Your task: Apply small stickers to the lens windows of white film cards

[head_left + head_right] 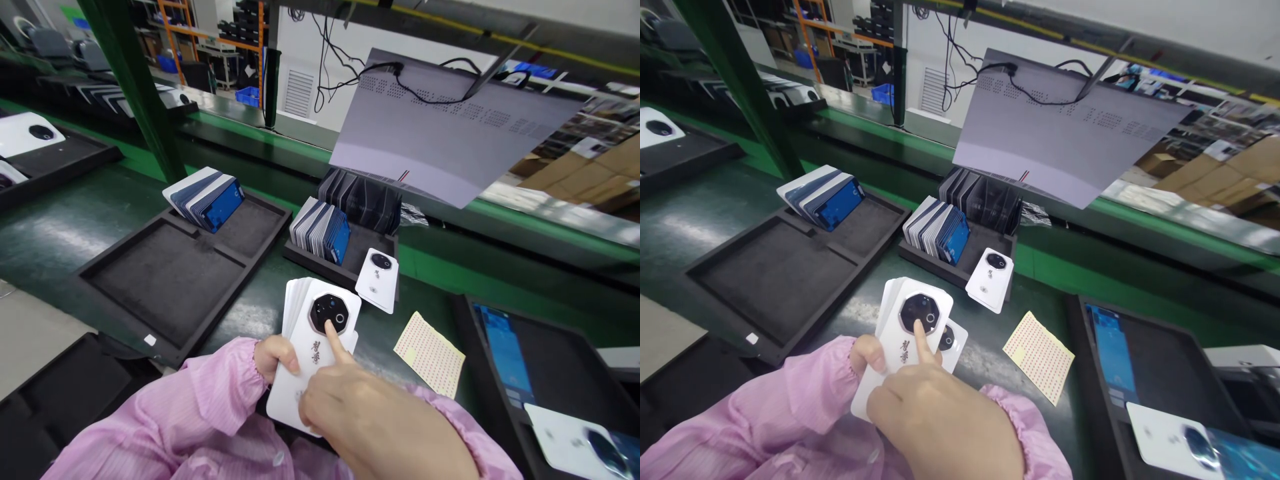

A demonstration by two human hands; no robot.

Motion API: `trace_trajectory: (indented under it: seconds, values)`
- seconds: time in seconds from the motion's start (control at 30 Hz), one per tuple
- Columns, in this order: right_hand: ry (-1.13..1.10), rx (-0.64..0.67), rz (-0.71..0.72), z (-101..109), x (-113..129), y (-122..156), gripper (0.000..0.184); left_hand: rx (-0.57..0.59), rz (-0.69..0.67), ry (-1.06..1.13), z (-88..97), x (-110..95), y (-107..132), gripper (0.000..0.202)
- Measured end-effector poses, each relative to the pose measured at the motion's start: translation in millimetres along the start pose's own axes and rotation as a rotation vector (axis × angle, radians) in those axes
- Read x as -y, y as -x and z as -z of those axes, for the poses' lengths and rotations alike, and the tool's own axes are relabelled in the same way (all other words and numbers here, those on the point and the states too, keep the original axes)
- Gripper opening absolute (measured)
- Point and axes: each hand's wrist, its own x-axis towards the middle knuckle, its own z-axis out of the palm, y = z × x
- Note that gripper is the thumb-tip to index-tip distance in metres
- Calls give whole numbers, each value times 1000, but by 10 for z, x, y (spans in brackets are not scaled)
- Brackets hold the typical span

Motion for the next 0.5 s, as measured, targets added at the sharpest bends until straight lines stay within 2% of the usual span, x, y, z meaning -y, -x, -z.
trace_trajectory:
  seconds: [0.13,0.3,0.5]
  values:
    - [31,-10,-26,-62,-81,62,49,38,25,-26,-13,-6,4,55]
    - [40,-23,-6,-34,-41,65,45,86,33,-50,-42,-17,-16,59]
    - [-125,38,70,92,29,49,28,116,42,-61,-111,-48,-28,64]
